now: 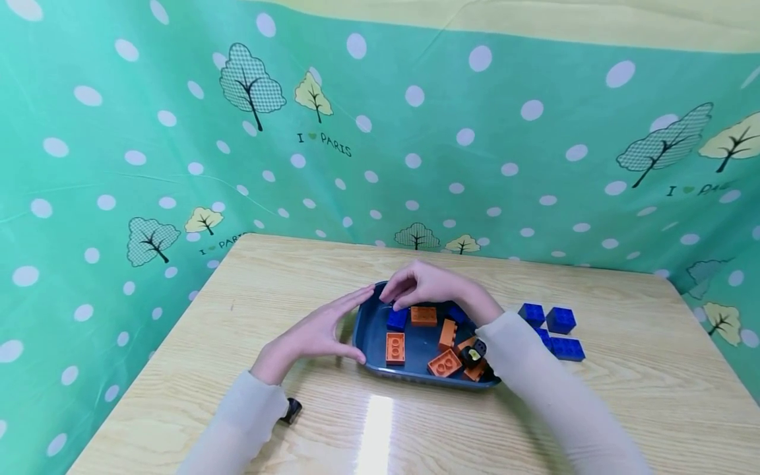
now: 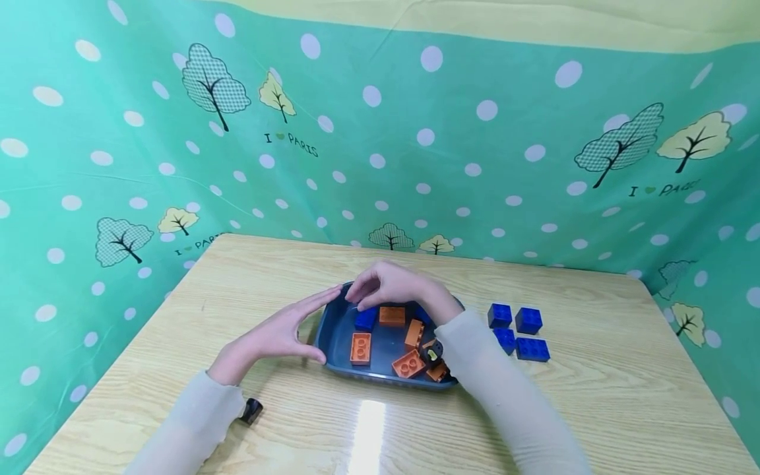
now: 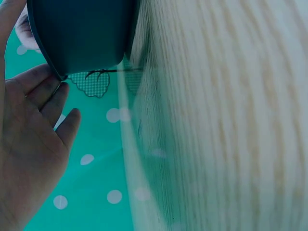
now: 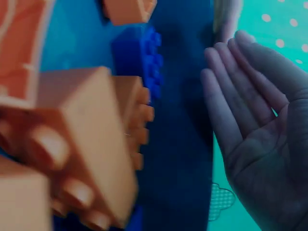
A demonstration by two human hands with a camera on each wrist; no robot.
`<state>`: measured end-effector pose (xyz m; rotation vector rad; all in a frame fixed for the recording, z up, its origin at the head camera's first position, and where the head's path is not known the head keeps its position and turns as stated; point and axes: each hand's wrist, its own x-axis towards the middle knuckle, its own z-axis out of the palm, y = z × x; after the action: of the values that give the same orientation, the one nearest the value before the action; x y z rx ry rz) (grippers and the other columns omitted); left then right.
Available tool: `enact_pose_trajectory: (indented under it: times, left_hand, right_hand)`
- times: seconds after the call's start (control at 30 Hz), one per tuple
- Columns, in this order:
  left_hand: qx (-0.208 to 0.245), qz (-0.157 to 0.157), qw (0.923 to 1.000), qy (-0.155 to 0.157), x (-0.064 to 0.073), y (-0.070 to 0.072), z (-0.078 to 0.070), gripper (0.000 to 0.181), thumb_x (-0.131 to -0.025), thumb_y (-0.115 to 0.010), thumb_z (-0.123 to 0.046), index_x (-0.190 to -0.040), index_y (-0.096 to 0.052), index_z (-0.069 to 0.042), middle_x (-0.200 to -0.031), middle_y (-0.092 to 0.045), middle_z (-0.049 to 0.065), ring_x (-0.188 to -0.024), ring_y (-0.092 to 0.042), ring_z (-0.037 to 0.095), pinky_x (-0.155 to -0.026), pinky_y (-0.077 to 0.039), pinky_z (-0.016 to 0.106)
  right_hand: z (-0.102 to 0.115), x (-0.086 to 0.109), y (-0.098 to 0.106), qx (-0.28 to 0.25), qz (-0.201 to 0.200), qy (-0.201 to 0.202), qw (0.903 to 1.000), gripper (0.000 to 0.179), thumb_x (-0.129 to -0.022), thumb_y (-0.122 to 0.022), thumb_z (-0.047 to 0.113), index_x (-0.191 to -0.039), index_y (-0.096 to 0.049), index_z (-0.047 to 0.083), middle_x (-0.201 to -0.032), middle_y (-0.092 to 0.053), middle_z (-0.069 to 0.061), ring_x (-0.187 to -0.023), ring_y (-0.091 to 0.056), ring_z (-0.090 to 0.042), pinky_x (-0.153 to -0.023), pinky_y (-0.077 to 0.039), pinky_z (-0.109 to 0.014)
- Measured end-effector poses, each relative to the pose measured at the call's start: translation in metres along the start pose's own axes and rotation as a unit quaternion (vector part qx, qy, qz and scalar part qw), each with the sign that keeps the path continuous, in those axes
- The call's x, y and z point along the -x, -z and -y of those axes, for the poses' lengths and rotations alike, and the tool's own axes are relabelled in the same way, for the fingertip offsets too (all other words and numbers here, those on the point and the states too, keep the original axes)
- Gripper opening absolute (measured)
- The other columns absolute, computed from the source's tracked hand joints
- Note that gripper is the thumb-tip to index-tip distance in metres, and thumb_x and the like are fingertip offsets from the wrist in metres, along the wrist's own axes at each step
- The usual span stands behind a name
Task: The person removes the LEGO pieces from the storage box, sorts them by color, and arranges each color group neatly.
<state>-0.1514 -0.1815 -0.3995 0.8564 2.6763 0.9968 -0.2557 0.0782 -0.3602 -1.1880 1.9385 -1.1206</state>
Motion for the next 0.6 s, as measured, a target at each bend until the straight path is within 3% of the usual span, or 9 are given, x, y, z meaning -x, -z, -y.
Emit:
enact_pose_trajectory:
  times: [0.33,0.6]
  left_hand:
    - [0.002,0.004,1.0,0.002,0.0,0.0,-0.002,0.113,-0.071,-0.089,-0.044,-0.16,-0.022,-0.023,-0.168,-0.02,-0.004,-0.154,-0.024,0.029,-0.12,-0.031,0.058]
    - [0.005,0.003,1.0,0.0,0.0,0.0,-0.002,0.114,-0.07,-0.088,-0.046,-0.16,-0.023,-0.022,-0.168,-0.02,-0.004,-0.154,-0.024,0.028,-0.121,-0.03,0.057]
  right_hand:
    - [-0.004,-0.004,-0.013,0.103,0.03,-0.047,0.9931,0.035,-0.091,-0.071,0.006,-0.126,-0.069,0.005,-0.129,-0.07,-0.008,-0.132,-0.057,-0.026,-0.116,-0.042,-0.043]
    - [-0.008,-0.004,-0.018,0.162,0.067,-0.093,0.9801,0.043,-0.092,-0.065,0.0,-0.132,-0.066,0.013,-0.139,-0.063,-0.002,-0.143,-0.044,-0.025,-0.12,-0.036,-0.045]
